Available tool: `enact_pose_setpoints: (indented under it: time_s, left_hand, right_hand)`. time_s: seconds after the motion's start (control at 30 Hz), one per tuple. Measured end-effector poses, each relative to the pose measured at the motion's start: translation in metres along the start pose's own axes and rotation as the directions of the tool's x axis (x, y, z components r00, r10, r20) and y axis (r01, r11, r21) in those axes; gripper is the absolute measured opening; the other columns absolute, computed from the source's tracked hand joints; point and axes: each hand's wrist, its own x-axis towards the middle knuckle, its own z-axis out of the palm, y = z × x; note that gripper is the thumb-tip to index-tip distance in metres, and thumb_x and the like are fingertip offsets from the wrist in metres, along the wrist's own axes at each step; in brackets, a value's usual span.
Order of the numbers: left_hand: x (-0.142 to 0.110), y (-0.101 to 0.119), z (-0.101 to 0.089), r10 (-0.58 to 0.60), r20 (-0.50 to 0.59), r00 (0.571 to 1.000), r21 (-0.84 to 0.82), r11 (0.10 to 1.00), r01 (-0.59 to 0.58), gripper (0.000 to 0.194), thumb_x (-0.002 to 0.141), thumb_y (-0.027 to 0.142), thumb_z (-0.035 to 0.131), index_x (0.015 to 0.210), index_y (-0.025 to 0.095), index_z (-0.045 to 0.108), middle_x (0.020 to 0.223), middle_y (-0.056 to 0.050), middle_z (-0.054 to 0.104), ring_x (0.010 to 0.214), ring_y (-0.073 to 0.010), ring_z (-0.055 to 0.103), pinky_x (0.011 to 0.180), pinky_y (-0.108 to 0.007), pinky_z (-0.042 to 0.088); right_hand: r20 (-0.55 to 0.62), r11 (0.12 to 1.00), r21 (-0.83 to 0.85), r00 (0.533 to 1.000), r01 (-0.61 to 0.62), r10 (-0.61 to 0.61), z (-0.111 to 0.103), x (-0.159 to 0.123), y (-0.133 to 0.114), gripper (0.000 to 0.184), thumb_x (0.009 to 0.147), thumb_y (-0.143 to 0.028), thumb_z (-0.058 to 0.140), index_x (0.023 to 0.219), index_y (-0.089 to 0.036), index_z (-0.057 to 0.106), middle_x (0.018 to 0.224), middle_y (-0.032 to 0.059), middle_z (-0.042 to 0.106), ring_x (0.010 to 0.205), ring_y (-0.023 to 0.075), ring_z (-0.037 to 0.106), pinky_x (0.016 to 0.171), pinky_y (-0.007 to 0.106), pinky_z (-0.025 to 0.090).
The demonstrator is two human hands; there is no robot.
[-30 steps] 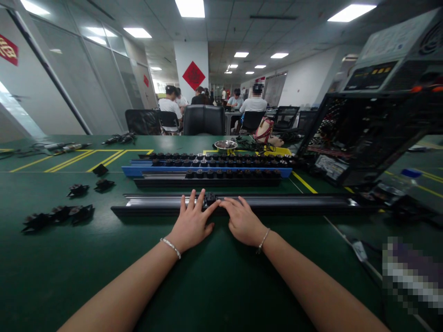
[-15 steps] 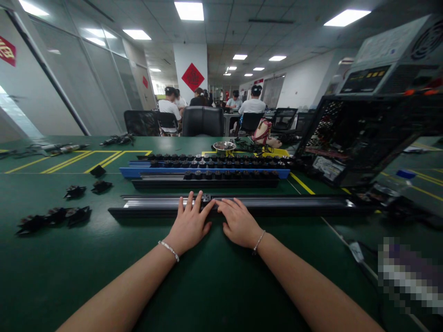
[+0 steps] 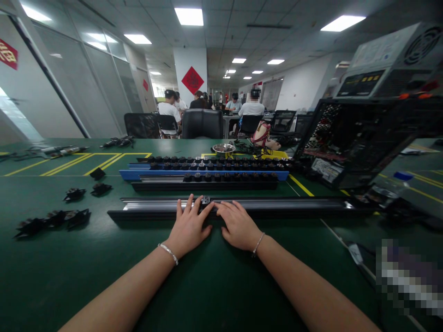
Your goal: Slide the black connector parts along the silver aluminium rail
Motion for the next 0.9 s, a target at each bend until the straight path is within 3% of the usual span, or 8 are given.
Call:
enact_pose_setpoints:
  time_s: [0.33, 0.9]
  left_hand:
    - [-0.0004, -0.0010, -0.0017, -0.049, -0.014, 0.999, -0.027, 0.998, 0.049, 0.053, 0.081, 0.039, 0.051, 0.133, 0.030, 0.045, 0.136, -0.014, 0.044, 0.134, -0.0345, 0.027, 0.104, -0.066, 0.017]
    - [0.0014, -0.0039, -0.0020, -0.097, -0.043, 0.994, -0.072, 0.993, 0.094, 0.042, 0.085, 0.038, 0.046, 0.127, 0.034, 0.051, 0.131, -0.010, 0.051, 0.132, -0.0323, 0.032, 0.104, -0.066, 0.017]
  right_hand:
    - [0.038, 1.000, -0.027, 0.999, 0.014, -0.013, -0.0037, 0.0006, -0.0002, 0.029, 0.076, -0.021, 0.052, 0.105, -0.021, 0.056, 0.137, 0.0055, 0.047, 0.127, 0.0238, 0.038, 0.108, 0.047, 0.020]
    - [0.061, 0.999, -0.048, 0.998, 0.021, -0.019, -0.0056, 0.0007, -0.0004, 0.024, 0.077, -0.023, 0.053, 0.100, -0.021, 0.058, 0.137, 0.0054, 0.046, 0.125, 0.0227, 0.039, 0.108, 0.046, 0.020]
